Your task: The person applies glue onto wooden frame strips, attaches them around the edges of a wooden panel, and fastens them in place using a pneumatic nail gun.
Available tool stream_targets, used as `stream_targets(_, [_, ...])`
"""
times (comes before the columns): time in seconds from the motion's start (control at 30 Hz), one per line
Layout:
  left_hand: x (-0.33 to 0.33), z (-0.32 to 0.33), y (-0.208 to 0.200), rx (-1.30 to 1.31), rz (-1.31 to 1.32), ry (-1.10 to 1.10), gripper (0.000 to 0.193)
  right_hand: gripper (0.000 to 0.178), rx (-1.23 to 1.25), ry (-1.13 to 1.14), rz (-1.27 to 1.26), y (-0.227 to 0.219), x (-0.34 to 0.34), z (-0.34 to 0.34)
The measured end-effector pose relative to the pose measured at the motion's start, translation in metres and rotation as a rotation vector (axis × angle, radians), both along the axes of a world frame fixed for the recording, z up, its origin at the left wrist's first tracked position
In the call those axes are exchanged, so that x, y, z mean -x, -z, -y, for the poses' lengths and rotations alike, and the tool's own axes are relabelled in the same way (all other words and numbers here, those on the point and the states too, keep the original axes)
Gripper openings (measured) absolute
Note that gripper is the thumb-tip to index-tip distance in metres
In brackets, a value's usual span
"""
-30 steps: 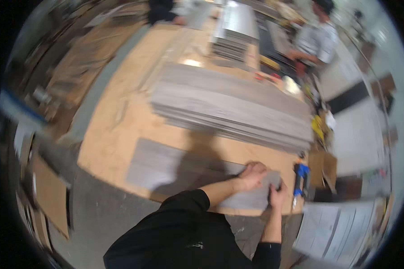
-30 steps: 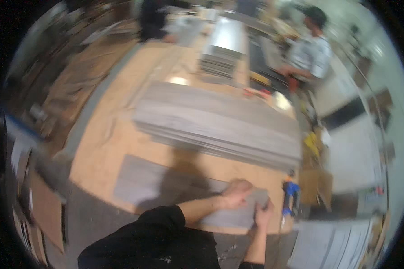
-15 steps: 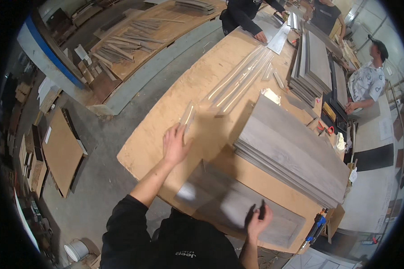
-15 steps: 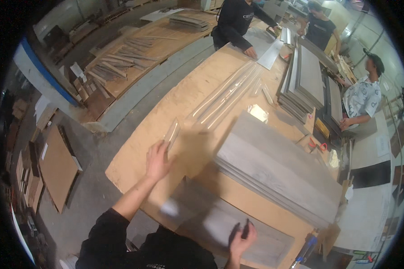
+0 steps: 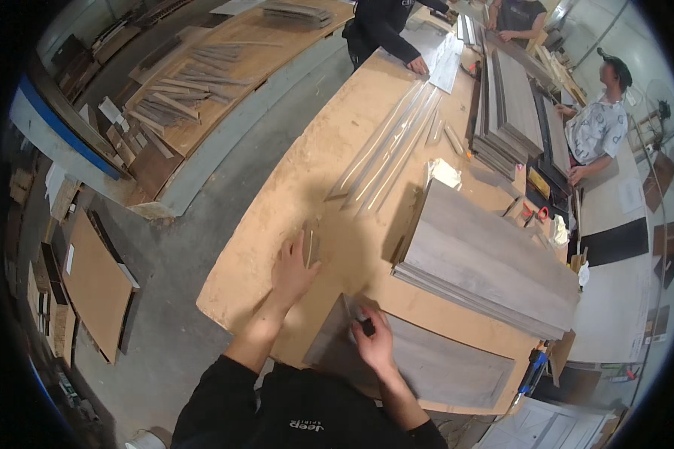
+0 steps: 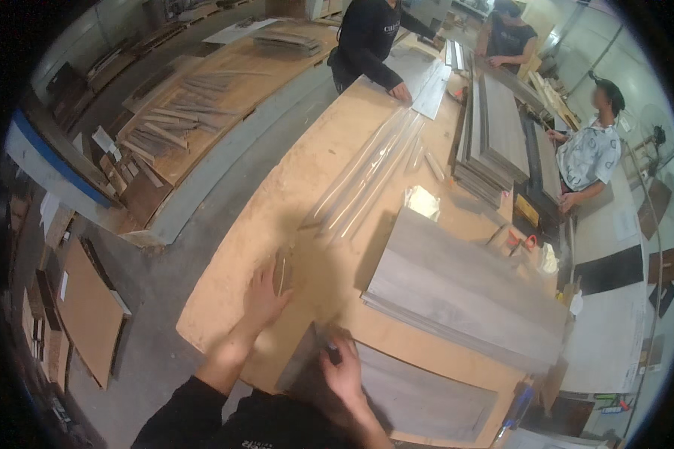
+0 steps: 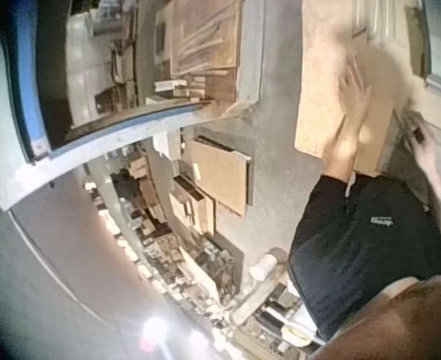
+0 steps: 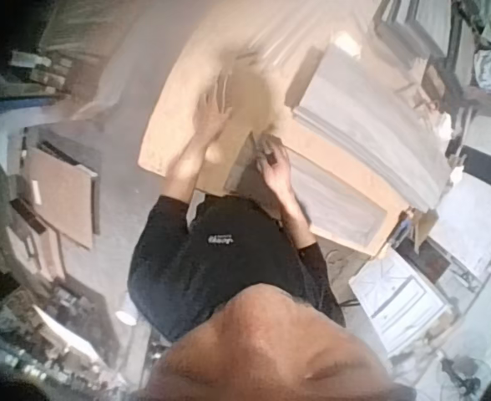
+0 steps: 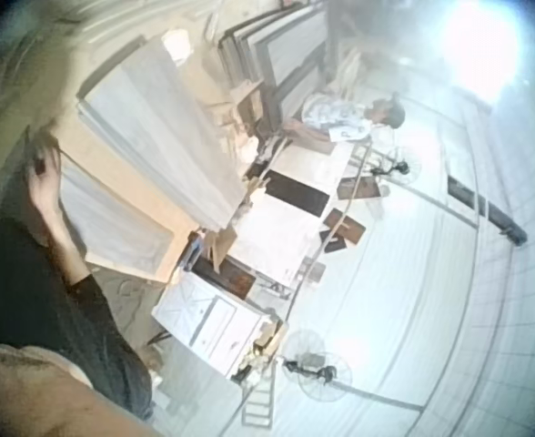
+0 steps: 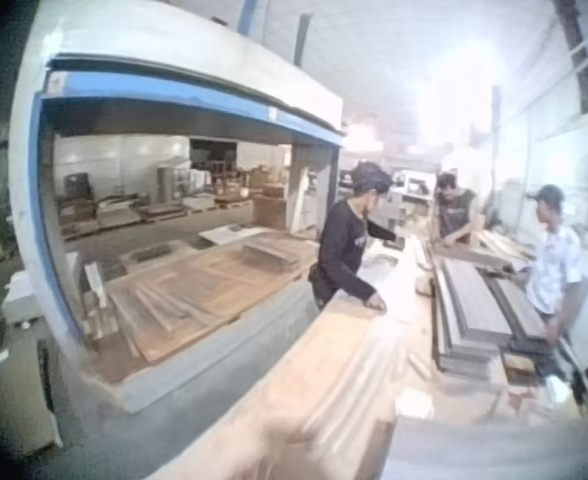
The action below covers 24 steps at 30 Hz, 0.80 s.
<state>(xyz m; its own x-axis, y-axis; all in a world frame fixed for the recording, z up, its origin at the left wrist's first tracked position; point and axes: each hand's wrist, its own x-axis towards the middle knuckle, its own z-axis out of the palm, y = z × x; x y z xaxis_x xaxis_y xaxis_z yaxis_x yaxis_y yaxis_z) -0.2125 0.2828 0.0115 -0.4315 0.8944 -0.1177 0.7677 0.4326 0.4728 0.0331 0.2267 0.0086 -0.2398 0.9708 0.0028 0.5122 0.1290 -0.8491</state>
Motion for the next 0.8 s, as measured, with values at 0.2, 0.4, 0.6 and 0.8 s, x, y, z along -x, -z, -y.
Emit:
stream_targets(0.2, [0.035, 0.003, 0.024, -0.091, 0.433, -0.136, 0.039, 0.046, -0.082, -0.209, 0.085, -0.001, 0.045, -0.054])
stream_targets(0.4, [0.047, -0.016, 0.016, 0.161, 0.76, -0.162, 0.026, 0.055, -0.147, -0.373, 0.26, 0.004, 0.11, -0.091])
stream_targets(0.6, [0.051, -0.013, 0.023, 0.184, 0.851, -0.225, 0.028, 0.051, -0.15, -0.393, 0.47, 0.001, 0.132, -0.1])
stream_targets(0.8, [0.053, -0.013, 0.026, 0.126, 0.867, -0.199, 0.025, 0.047, -0.233, -0.417, 0.597, -0.003, 0.128, -0.084])
